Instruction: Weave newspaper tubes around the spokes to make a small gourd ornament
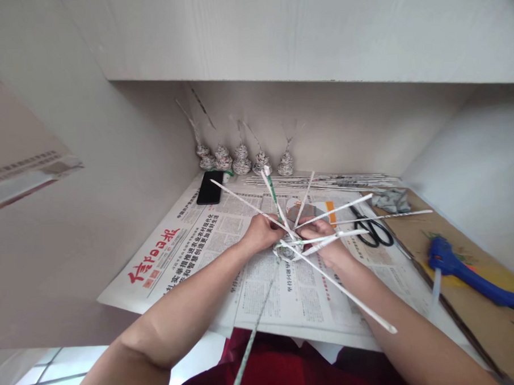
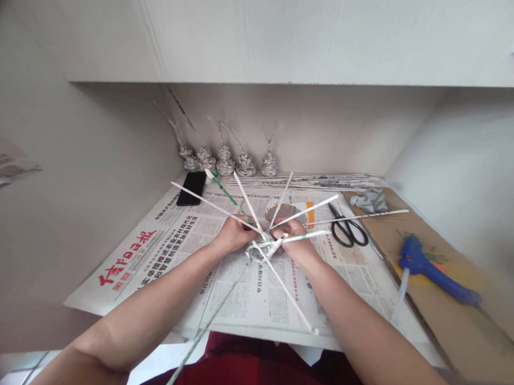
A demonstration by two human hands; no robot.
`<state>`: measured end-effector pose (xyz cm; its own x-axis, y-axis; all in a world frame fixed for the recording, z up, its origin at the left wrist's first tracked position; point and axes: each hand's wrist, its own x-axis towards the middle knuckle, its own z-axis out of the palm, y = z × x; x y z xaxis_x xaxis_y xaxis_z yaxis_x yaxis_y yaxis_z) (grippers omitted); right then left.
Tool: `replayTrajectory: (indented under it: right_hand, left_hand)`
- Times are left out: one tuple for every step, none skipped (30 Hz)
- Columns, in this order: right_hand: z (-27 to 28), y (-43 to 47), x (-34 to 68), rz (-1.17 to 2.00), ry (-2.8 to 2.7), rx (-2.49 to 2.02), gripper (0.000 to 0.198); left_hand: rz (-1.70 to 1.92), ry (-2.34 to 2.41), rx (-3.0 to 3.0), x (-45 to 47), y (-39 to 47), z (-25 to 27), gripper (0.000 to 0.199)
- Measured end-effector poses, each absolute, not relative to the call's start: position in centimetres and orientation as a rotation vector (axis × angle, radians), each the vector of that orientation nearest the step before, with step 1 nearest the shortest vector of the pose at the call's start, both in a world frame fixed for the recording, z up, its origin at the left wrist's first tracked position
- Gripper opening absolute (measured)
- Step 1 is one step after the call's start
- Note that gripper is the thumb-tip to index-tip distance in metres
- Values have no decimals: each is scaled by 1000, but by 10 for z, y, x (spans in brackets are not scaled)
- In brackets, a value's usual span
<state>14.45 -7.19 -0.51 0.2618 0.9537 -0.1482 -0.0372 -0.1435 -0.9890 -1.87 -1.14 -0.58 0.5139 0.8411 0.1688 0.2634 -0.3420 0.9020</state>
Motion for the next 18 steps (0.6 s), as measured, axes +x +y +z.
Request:
replayTrajectory:
  right_hand:
    - [-3, -73, 144, 1123, -930, -1431, 35]
    - [-3, -74, 144, 1109, -940, -1452, 33]
    - [-3, -74, 143, 1078, -949, -1477, 31]
    - [-4, -74, 143, 1037, -956, -1499, 30]
    - [-5, -74, 143, 1001, -962, -1514, 29]
    - [-7, -75, 143, 973, -970, -1517, 28]
    - [-9, -75, 143, 958, -985, -1509, 27]
    - [-10, -76, 143, 947, -1008, -1494, 25]
    - [-10, -76, 143, 936, -1039, -1480, 22]
    - [-11, -77, 143, 918, -1075, -1474, 21]
    - [-10, -78, 143, 893, -1110, -1479, 20]
    - [-10, -78, 143, 869, -1143, -1489, 20]
    - [-10, -78, 143, 855, -1172, -1498, 20]
    - [-11, -78, 144, 849, -1194, -1503, 19]
    - [-12, -77, 144, 850, -1208, -1501, 19]
    - [-14, -77, 145, 854, -1210, -1493, 19]
    - [-16, -76, 145, 857, -1203, -1479, 20]
    - [-18, -75, 146, 860, -1190, -1464, 21]
  left_hand:
    - [821, 924, 1880, -19, -12, -5, 19]
    - [824, 927, 1893, -19, -13, -4, 19]
    - [826, 927, 1901, -19, -13, -3, 20]
    - [825, 928, 1902, -19, -13, -3, 20]
    - [823, 931, 1895, -20, -13, -2, 21]
    - [817, 937, 1880, -20, -13, -2, 21]
    - [807, 944, 1858, -20, -12, -3, 21]
    - [794, 949, 1831, -20, -11, -3, 20]
    - [780, 952, 1798, -20, -10, -4, 21]
    - [766, 954, 1762, -20, -9, -5, 21]
    - [752, 960, 1723, -20, -8, -6, 22]
    - [739, 965, 1684, -21, -6, -6, 24]
    - [724, 963, 1646, -21, -6, -7, 25]
    - [706, 956, 1607, -22, -5, -6, 26]
    - [688, 942, 1570, -22, -4, -6, 26]
    - [670, 921, 1540, -23, -4, -4, 25]
    - [658, 898, 1516, -24, -4, -2, 24]
    - [654, 877, 1499, -25, -5, 0, 22]
